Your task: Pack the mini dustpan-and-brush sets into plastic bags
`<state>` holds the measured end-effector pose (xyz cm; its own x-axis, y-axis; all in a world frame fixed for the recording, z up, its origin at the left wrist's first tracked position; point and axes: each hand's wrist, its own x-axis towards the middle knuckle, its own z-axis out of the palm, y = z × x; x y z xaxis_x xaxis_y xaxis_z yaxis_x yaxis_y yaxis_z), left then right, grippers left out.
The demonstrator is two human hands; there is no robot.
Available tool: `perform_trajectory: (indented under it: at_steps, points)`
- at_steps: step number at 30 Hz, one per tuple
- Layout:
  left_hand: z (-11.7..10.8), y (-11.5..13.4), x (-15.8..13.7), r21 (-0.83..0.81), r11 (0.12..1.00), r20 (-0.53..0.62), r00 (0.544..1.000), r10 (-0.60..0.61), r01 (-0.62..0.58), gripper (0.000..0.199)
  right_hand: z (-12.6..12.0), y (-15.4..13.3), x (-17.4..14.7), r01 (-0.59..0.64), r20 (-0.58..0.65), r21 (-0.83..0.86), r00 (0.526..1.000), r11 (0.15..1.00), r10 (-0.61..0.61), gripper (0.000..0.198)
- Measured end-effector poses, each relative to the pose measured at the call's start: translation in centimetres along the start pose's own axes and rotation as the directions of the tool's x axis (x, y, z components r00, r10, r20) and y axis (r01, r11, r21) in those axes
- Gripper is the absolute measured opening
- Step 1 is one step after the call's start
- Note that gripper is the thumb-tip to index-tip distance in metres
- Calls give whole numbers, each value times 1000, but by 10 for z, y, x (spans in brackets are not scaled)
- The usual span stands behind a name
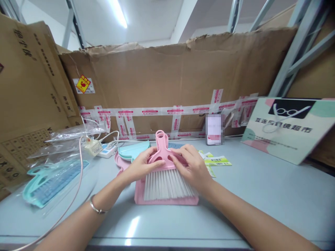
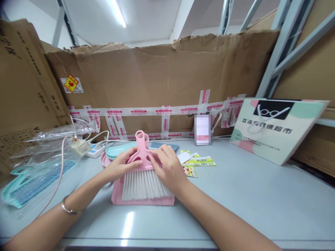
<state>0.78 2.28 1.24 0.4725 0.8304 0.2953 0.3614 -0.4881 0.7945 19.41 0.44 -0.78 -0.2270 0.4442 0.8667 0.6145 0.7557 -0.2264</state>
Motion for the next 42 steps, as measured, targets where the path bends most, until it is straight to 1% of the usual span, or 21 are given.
perform_trajectory:
  at_steps: [2, 5, 7, 9, 12, 14, 17, 20, 25, 27, 29, 31, 35, 37, 38, 39, 40, 42]
  points:
    - [4, -1, 1, -13, 1000, -35, 999, -16, 16, 37, 3, 2, -1, -15, 12, 7, 1000, 1000, 15, 11]
    - [9, 0, 2, -115, 993, -59, 998, -25, 18, 32, 9, 2, -3, -38, 71, -13, 997, 999, 39, 4]
    - [10, 1, 2, -176, 984, -47, 999, -18, 9, 30, 12, 1, -5, -67, 108, -28, 992, 997, 70, 5]
    - [10, 1, 3, -182, 983, -57, 998, -29, 18, 29, 13, 1, -7, -101, 117, -43, 988, 994, 105, 6]
    - [8, -1, 3, -75, 995, -128, 989, -68, 58, 25, 11, 1, -6, -111, 96, -72, 988, 991, 118, 7]
    - [6, -1, 3, 4, 999, -157, 986, -50, 51, 23, 10, 1, -5, -107, 80, -62, 991, 992, 112, 8]
    - [5, 2, 1, 83, 997, -140, 990, 6, 5, 23, 10, 2, -4, -124, 65, 4, 990, 992, 124, 7]
    - [6, 5, 0, 156, 988, -131, 991, 14, 7, 23, 12, 3, -3, -142, 66, 41, 988, 989, 139, 8]
    - [8, 5, 0, 171, 985, -136, 991, 2, 21, 23, 10, 4, -1, -212, 134, 124, 972, 969, 195, 9]
    - [8, 4, 0, 178, 984, -143, 990, -4, 30, 24, 9, 3, -1, -279, 188, 181, 951, 943, 246, 7]
    - [8, 3, 0, 196, 979, -154, 988, -15, 45, 27, 7, 2, -1, -352, 258, 219, 920, 910, 294, 6]
    - [8, 2, 0, 234, 970, -170, 985, -25, 65, 30, 5, 0, -2, -391, 303, 227, 899, 892, 317, 8]
    - [7, 0, -1, 332, 940, -172, 985, -16, 74, 34, 4, -3, -1, -416, 300, 230, 890, 880, 343, 10]
    - [7, 1, -2, 373, 925, -165, 986, -3, 65, 34, 4, -2, 0, -462, 311, 279, 873, 842, 376, 13]
    - [8, 2, -2, 389, 919, -163, 987, 2, 62, 33, 4, -1, 2, -500, 332, 328, 855, 802, 398, 15]
    - [8, 4, -3, 401, 914, -158, 987, 7, 58, 33, 4, 0, 3, -552, 367, 384, 827, 740, 426, 20]
    - [9, 5, -3, 409, 911, -151, 988, 12, 52, 33, 4, 2, 5, -609, 414, 440, 789, 659, 453, 26]
    - [11, 7, -5, 422, 906, -129, 991, 27, 31, 33, 4, 4, 9, -697, 532, 524, 717, 490, 451, 36]
